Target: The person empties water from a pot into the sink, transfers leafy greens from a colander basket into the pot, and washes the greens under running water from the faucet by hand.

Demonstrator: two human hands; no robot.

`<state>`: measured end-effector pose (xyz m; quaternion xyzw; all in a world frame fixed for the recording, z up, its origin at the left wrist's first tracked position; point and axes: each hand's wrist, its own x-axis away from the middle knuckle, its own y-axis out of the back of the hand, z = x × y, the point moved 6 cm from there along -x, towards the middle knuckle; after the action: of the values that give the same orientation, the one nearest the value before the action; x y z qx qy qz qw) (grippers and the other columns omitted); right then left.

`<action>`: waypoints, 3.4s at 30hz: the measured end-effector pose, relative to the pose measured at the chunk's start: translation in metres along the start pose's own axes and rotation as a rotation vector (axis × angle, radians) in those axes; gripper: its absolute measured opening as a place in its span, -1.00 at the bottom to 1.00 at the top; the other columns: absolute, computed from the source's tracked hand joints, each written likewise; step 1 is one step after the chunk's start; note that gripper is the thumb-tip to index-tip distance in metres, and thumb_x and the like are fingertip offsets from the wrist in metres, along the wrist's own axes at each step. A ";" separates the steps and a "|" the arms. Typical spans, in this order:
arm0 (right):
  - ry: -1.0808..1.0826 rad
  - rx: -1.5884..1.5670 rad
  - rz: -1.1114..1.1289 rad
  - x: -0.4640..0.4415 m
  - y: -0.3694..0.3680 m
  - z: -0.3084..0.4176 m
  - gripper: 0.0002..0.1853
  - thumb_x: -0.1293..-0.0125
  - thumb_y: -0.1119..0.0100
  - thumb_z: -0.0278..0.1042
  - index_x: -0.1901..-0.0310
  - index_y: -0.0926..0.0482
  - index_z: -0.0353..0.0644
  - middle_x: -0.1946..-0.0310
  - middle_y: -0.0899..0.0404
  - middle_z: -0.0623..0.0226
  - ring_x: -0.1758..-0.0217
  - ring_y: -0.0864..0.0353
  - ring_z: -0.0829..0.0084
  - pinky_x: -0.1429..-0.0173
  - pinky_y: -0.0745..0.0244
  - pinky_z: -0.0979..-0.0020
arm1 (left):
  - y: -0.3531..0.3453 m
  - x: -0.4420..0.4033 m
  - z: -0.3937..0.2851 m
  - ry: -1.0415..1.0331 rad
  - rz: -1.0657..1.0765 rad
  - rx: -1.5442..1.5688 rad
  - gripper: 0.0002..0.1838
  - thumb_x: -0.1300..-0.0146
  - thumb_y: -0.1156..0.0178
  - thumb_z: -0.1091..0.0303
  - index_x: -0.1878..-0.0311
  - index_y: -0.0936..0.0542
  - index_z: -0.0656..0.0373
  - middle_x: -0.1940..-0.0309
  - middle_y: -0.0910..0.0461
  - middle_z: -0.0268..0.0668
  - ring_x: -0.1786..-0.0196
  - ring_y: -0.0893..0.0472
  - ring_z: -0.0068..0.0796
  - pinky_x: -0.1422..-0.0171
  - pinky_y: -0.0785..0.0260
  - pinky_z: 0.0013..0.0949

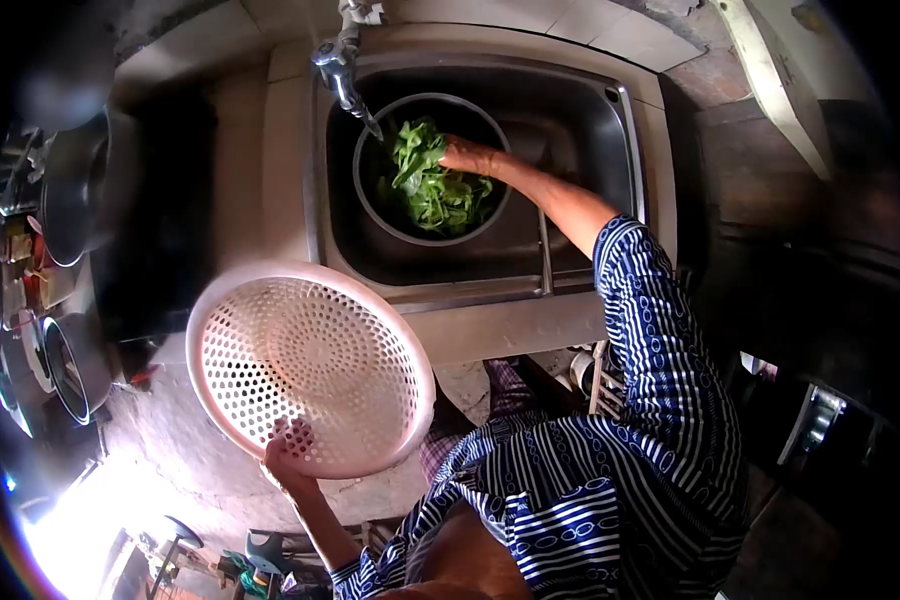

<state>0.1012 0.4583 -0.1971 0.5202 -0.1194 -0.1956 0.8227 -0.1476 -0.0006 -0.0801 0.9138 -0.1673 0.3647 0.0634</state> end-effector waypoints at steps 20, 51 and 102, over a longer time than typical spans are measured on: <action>-0.404 0.114 0.157 -0.075 -0.043 0.021 -0.81 -0.02 0.07 -0.30 0.34 -0.47 -0.13 0.42 -0.51 0.11 0.29 -0.51 0.12 0.27 -0.42 0.21 | 0.000 0.000 0.001 0.037 -0.021 0.025 -0.50 0.02 0.10 0.38 0.00 -0.28 0.54 0.19 -0.43 0.04 0.18 -0.52 -0.11 0.14 -0.43 -0.19; -0.294 0.351 0.403 0.025 -0.001 0.069 -0.59 0.05 -0.15 -0.33 0.07 -0.42 -0.14 0.17 -0.44 0.10 0.06 -0.43 0.30 0.11 -0.40 0.31 | -0.007 0.008 -0.006 0.084 -0.101 0.018 -0.50 0.12 0.05 0.37 0.10 -0.37 0.55 0.35 -0.50 0.05 0.32 -0.55 -0.16 0.26 -0.47 -0.26; -0.334 0.176 0.477 -0.014 -0.062 0.005 -0.62 0.08 -0.12 -0.19 0.24 -0.48 -0.28 0.24 -0.46 0.15 0.14 -0.39 0.26 0.19 -0.36 0.23 | -0.008 0.006 -0.007 0.029 -0.055 0.017 -0.47 0.10 0.08 0.38 0.01 -0.30 0.53 0.23 -0.46 0.03 0.31 -0.54 -0.17 0.28 -0.47 -0.26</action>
<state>0.0742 0.4372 -0.2512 0.5074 -0.3883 -0.0687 0.7662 -0.1457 0.0068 -0.0711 0.9132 -0.1380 0.3772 0.0682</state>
